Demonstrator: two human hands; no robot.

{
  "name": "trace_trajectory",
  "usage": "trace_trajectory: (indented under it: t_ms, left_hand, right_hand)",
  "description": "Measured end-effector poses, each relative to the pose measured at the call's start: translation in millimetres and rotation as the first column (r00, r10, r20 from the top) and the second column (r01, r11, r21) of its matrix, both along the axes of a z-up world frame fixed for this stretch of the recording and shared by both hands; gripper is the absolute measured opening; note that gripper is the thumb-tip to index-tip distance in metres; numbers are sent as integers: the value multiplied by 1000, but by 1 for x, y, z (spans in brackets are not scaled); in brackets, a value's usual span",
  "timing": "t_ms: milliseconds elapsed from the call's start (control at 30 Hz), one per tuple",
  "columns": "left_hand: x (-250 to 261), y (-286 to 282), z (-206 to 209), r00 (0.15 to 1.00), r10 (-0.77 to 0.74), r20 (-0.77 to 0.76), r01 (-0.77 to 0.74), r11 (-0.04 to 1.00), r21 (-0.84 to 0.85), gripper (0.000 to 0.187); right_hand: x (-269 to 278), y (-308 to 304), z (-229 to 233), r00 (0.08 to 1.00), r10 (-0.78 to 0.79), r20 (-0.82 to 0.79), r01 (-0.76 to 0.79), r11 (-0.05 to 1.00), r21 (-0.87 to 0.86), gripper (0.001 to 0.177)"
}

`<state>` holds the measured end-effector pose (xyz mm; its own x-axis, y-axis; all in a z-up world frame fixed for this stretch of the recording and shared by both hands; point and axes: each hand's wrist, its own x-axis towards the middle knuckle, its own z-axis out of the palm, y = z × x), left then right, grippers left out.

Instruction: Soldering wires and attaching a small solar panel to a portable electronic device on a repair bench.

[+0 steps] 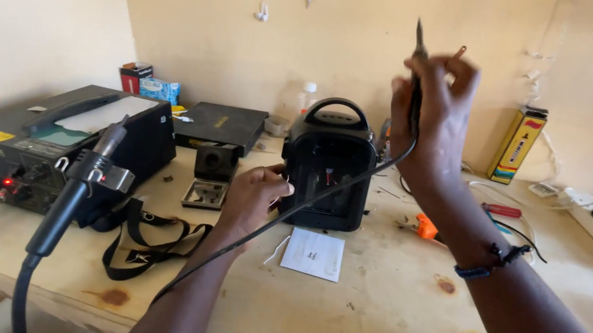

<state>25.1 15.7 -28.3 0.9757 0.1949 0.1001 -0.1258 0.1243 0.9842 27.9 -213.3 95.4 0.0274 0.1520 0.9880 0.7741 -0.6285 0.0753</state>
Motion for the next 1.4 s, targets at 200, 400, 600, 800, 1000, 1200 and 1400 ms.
trace_trajectory:
  t_ms: [200, 400, 600, 800, 1000, 1200, 1400]
  left_hand:
    - [30, 6, -36, 998, 58, 36, -60, 995, 81, 23]
    - [11, -2, -16, 990, 131, 57, -135, 987, 88, 22]
    - [55, 33, -42, 928, 316, 198, -323, 947, 3, 20]
    - [14, 20, -18, 881, 450, 147, -471, 867, 164, 22]
    - [34, 26, -32, 882, 454, 131, -471, 829, 301, 22]
    - [44, 10, 21, 884, 388, 261, -458, 833, 312, 30]
    - [54, -8, 63, 892, 324, 314, -422, 845, 327, 29]
  right_hand:
    - [49, -35, -102, 982, -44, -185, 47, 999, 11, 7]
    - [18, -4, -132, 908, 203, -367, -110, 960, 259, 17]
    - [34, 37, -130, 929, 244, -277, -178, 954, 241, 11]
    - [81, 61, -136, 911, 313, -270, -244, 934, 262, 15]
    - [112, 58, -141, 904, 316, -287, -259, 941, 220, 12]
    - [138, 33, -92, 950, 262, -171, -231, 956, 182, 7]
    - [112, 13, -63, 957, 230, -179, -180, 950, 257, 13]
